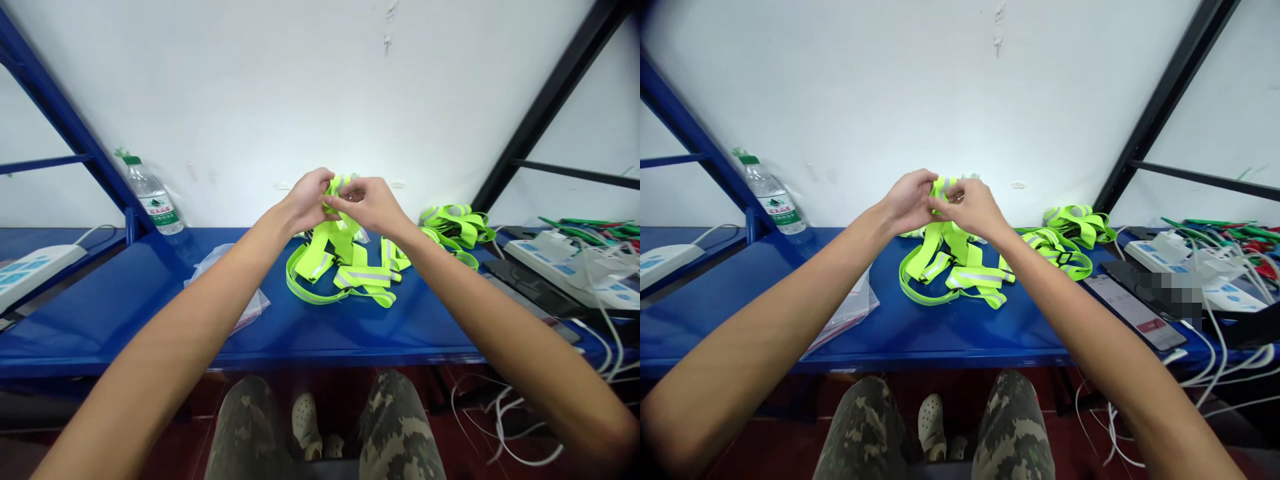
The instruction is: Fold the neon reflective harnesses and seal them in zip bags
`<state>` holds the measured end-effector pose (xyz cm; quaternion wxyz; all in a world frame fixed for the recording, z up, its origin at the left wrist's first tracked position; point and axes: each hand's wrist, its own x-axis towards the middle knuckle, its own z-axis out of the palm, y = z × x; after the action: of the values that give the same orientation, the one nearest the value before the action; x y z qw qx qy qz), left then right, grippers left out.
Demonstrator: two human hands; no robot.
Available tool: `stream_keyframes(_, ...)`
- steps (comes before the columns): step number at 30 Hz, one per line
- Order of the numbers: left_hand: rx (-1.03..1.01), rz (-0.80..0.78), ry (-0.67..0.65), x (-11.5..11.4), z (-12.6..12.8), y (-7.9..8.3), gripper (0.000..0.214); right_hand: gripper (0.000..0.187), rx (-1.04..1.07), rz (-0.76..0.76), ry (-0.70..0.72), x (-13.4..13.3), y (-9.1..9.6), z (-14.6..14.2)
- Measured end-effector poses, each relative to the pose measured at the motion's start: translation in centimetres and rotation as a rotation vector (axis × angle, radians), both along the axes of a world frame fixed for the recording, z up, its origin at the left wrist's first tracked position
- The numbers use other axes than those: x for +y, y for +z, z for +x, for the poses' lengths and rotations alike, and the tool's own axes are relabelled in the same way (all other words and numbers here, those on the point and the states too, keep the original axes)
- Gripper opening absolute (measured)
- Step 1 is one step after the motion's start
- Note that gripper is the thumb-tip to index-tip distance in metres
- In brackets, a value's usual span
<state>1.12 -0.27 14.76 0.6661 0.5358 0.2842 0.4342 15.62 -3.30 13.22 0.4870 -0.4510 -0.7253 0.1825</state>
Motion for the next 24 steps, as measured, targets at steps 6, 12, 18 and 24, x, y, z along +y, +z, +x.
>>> stream_keyframes(6, 0.074, 0.061, -0.024, 0.2, -0.4, -1.2, 0.014, 0.035, 0.412, -0.218, 0.013, 1.5, 0.2, 1.3)
stream_keyframes(12, 0.067, 0.084, 0.214, 1.0, 0.1, -2.2, 0.028, 0.033, 0.374, -0.02, 0.03, 1.0, 1.9, 2.8)
stream_keyframes(18, 0.123, 0.141, 0.358, 2.1, -1.4, -2.1, 0.052, 0.063, 0.235, 0.202, -0.099, 1.1, 3.5, 4.8)
stream_keyframes(24, 0.349, 0.273, 0.607, 4.0, -5.1, -3.2, 0.061, 0.067, -0.079, 0.571, -0.298, -0.8, 4.5, 8.5)
